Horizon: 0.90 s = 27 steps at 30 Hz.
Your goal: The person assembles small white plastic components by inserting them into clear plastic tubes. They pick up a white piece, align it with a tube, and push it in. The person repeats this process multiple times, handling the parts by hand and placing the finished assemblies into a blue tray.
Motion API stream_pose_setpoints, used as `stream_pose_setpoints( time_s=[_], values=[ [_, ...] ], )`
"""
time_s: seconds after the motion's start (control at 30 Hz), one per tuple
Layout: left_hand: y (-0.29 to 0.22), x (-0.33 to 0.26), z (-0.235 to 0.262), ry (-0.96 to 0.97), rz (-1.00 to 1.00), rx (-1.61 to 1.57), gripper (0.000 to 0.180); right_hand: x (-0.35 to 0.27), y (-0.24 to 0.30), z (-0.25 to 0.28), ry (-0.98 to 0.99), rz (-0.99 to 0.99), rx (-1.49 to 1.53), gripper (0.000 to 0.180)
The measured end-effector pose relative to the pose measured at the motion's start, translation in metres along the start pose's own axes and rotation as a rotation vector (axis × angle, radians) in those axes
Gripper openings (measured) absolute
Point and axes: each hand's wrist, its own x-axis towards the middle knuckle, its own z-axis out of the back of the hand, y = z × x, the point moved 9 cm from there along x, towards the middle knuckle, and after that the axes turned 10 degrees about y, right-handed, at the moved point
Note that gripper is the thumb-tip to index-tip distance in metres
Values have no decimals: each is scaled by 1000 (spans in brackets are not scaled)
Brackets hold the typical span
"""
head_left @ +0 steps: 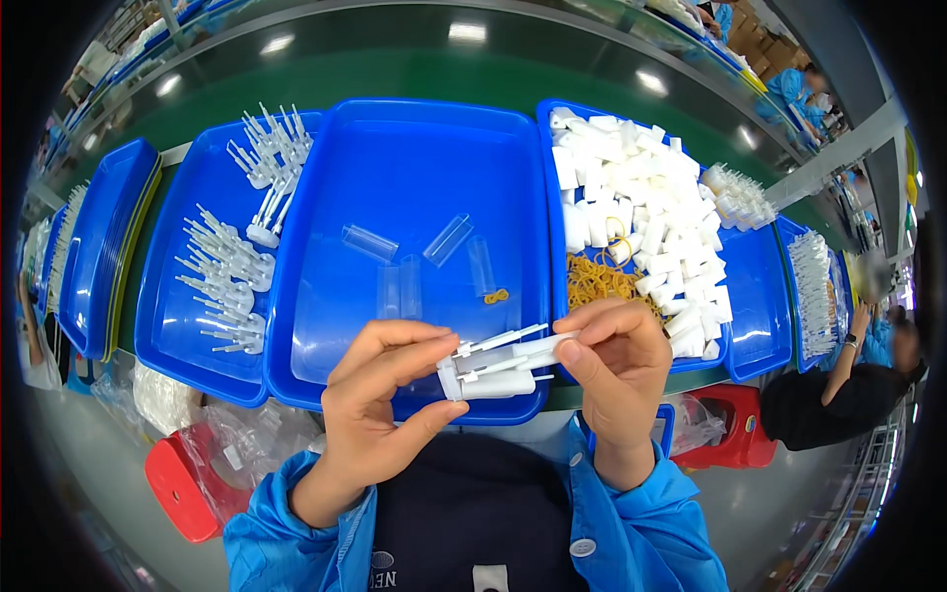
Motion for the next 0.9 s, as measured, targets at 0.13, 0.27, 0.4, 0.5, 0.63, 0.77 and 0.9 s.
stream_pose_setpoints(
  time_s=[0.13,0.27,0.4,0.5,0.63,0.77,0.9],
  values=[
    [0,-2,2,0,3,36,45,-3,-6,4,-26,-110,-45,14],
    [-1,-3,2,-16,-21,35,46,-4,-9,10,-64,-164,-11,15],
    [-4,-2,1,0,-11,81,46,-7,-5,3,-12,-160,-58,19],
    [-4,-2,1,9,-10,122,46,-8,-2,-2,2,-133,-89,21],
    [-4,-1,1,38,-23,154,48,-7,13,-9,70,-49,-241,24],
    [-3,-1,0,56,-19,90,49,-5,19,-10,120,-24,-220,26],
    [-4,-1,1,29,-20,92,49,-7,11,-11,87,-93,-152,26]
  ],
)
